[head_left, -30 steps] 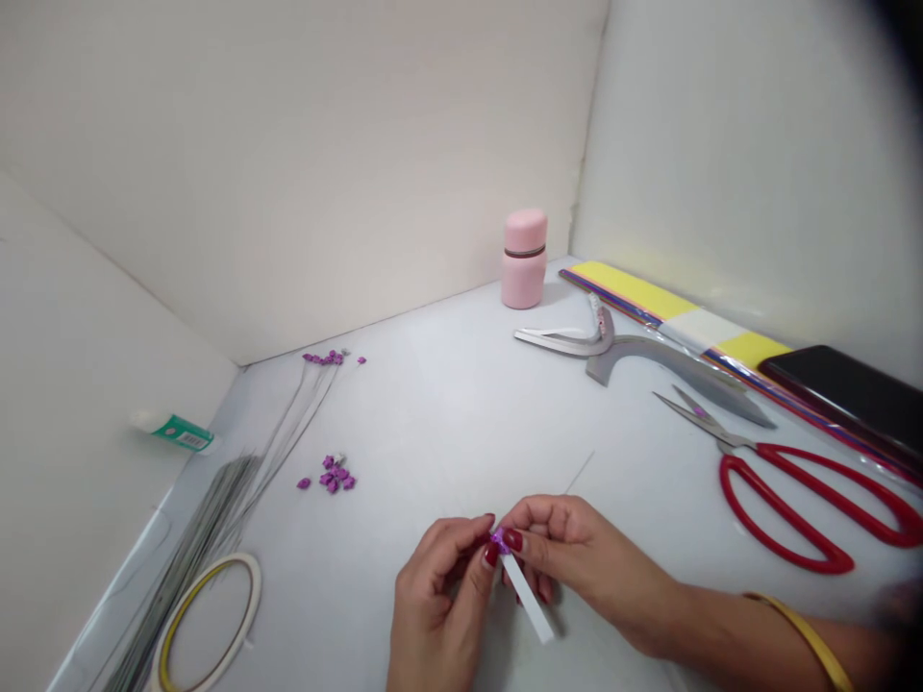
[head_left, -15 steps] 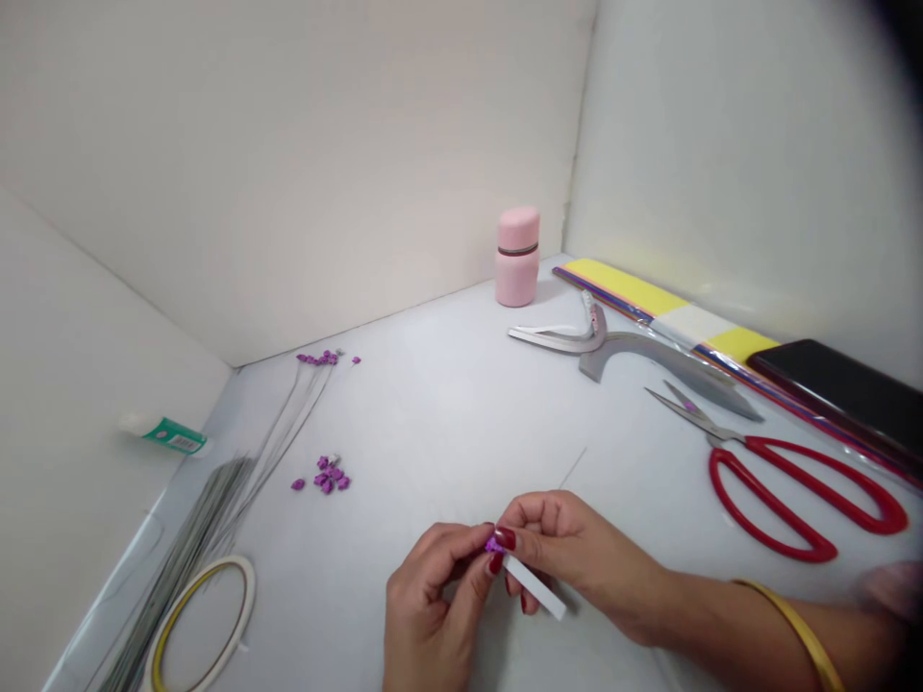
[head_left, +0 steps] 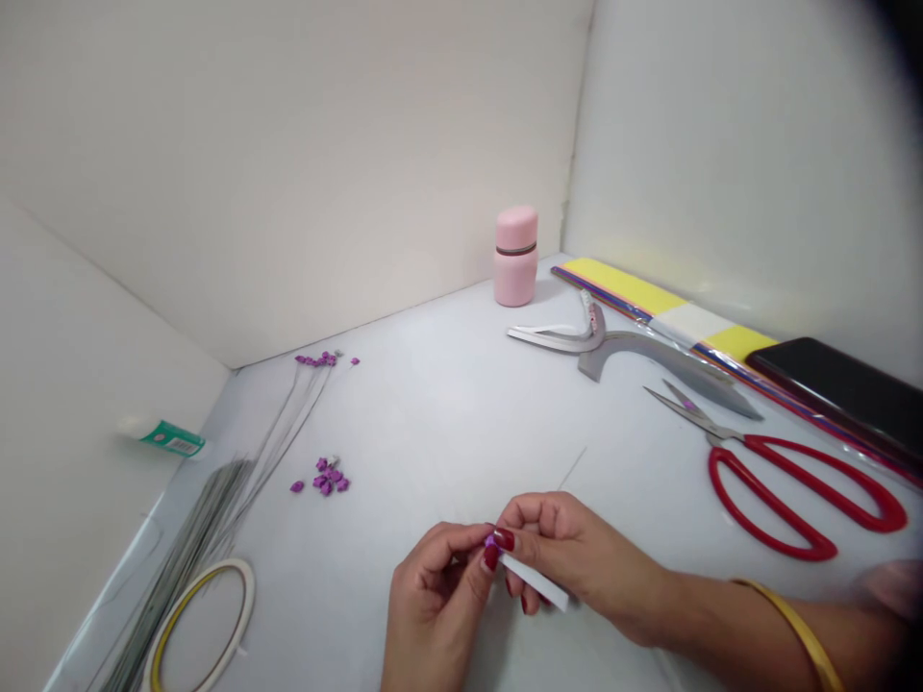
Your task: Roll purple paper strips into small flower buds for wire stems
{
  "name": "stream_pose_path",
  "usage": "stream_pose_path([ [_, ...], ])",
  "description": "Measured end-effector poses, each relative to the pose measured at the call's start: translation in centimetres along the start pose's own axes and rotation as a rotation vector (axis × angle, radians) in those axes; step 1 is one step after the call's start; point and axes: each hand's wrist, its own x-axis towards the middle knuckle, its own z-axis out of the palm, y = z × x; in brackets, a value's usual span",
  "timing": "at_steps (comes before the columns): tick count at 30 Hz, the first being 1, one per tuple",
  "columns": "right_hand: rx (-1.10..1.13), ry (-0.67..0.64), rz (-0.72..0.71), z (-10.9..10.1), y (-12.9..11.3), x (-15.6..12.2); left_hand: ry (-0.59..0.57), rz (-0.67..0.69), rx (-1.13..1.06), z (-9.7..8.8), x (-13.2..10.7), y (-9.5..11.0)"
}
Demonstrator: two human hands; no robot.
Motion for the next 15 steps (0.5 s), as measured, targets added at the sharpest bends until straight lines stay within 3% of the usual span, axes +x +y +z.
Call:
stream_pose_path([
  [7, -0.11, 0.038, 0.012, 0.23, 0.24, -0.04, 0.219, -0.167, -0.073, 0.35, 0.02, 0.21],
  [15, -0.144, 0.0, -0.019, 0.13, 0.34, -0.08, 0.29, -0.201, -0.17, 0.91, 0.0, 0.34],
])
